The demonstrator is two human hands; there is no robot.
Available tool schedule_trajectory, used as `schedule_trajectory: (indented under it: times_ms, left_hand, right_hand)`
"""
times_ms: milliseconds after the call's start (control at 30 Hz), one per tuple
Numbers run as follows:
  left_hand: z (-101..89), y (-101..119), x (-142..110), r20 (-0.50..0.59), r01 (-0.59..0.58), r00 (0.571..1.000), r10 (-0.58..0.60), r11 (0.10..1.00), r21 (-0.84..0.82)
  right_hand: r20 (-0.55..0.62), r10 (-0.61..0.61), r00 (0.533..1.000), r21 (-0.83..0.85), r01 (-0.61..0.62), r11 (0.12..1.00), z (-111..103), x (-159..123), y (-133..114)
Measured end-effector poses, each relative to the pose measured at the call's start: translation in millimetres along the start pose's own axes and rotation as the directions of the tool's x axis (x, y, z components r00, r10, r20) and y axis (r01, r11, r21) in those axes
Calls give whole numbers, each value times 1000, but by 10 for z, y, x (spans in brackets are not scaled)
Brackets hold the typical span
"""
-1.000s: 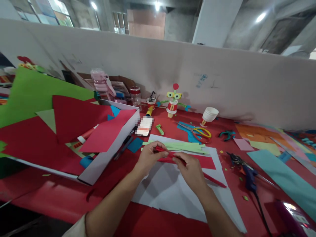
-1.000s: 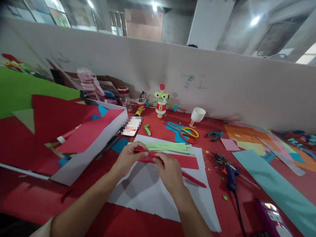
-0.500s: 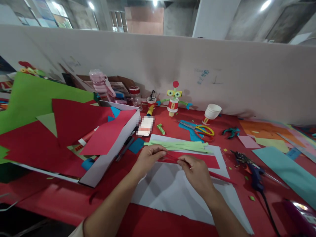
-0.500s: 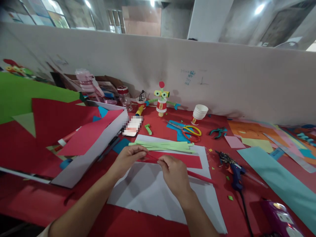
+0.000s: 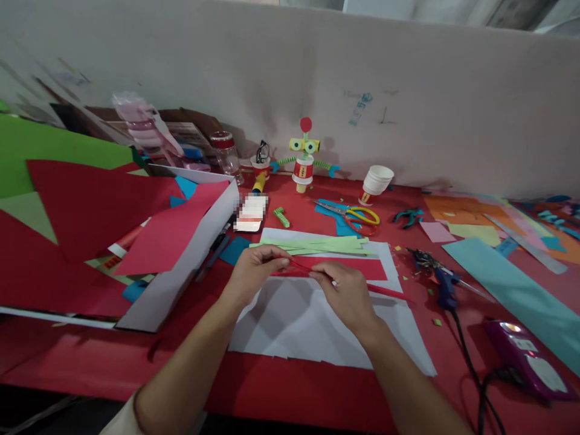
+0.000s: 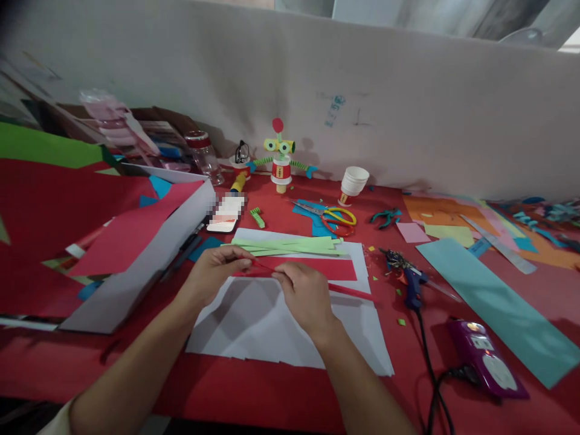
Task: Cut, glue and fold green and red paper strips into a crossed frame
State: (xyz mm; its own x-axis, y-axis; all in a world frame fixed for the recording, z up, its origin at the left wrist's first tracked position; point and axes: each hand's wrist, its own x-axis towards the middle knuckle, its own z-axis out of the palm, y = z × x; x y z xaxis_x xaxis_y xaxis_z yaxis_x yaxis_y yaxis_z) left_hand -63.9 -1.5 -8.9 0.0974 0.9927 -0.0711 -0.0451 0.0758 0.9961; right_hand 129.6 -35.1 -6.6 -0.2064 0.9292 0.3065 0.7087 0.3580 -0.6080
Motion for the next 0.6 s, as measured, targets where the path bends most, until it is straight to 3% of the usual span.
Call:
schedule_trajectory:
  times_ms: [267, 367, 433, 500, 567, 600]
  left_hand:
    - [2, 5, -6, -147, -61, 986, 75, 994, 96]
    - [-46, -21, -4, -105, -163, 976, 192, 958, 236]
    - [-54, -36, -17, -5, -358, 915, 404, 816, 454]
    - [-20, -48, -48, 176, -542, 793, 584, 543, 641]
    - [47, -61, -87, 352, -639, 690, 632, 305, 706]
    - [83, -69, -104, 412, -662, 664, 623, 235, 712]
  right_hand:
    - [42, 119, 992, 43, -121, 992, -32, 21, -3]
    - [25, 104, 994, -19, -104, 994, -58, 13, 23]
    - [7, 73, 997, -80, -72, 994, -56, 0, 55]
    - [1, 34, 999, -140, -34, 990, -38, -16, 79]
    - [18, -9, 1000, -186, 12, 982, -12, -32, 77]
    - [34, -28, 999, -208, 35, 978, 1, -40, 65]
